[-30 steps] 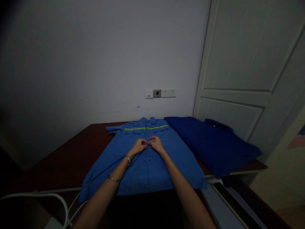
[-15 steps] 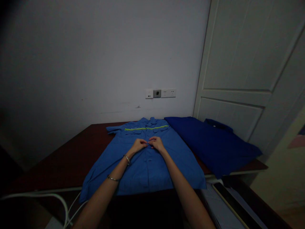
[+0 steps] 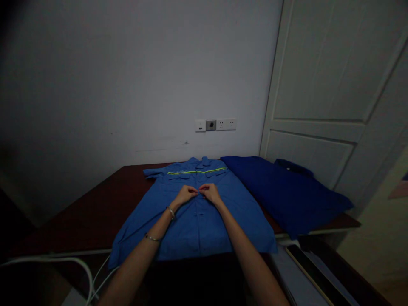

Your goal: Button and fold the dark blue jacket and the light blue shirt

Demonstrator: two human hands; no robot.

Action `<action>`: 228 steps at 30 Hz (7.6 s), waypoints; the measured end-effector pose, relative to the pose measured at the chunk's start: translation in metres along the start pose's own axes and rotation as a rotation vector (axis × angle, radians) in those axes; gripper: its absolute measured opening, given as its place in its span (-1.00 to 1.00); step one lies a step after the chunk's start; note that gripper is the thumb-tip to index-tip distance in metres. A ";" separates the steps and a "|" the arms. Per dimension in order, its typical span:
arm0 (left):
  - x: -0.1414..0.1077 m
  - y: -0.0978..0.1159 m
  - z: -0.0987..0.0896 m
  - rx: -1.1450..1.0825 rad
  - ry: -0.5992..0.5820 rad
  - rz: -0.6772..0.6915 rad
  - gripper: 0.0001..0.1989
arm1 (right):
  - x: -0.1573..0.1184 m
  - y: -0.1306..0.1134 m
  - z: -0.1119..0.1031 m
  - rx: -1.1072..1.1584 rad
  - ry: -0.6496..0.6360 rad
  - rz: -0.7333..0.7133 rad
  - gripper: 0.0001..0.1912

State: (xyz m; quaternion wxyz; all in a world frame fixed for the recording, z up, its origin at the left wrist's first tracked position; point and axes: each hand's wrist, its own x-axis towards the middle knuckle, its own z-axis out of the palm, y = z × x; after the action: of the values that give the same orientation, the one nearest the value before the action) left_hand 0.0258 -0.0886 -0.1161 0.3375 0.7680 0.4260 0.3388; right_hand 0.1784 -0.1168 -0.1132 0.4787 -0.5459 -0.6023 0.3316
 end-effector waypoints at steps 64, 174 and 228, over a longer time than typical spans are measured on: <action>-0.063 0.018 -0.013 -0.093 0.087 0.070 -0.83 | -0.073 -0.021 -0.012 0.189 0.008 0.161 -0.72; -0.092 0.037 0.017 -0.096 0.157 0.174 -0.84 | -0.084 -0.027 -0.005 0.095 0.171 -0.099 -0.64; -0.088 0.037 0.012 -0.516 0.259 -0.046 -0.82 | -0.086 -0.024 -0.002 -0.199 -0.010 -0.426 -0.84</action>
State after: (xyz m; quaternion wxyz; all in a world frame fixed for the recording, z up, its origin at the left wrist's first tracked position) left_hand 0.0153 -0.1846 -0.1136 0.4718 0.5973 0.3827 0.5236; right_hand 0.1673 -0.2057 -0.1086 0.4786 -0.4493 -0.7361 0.1649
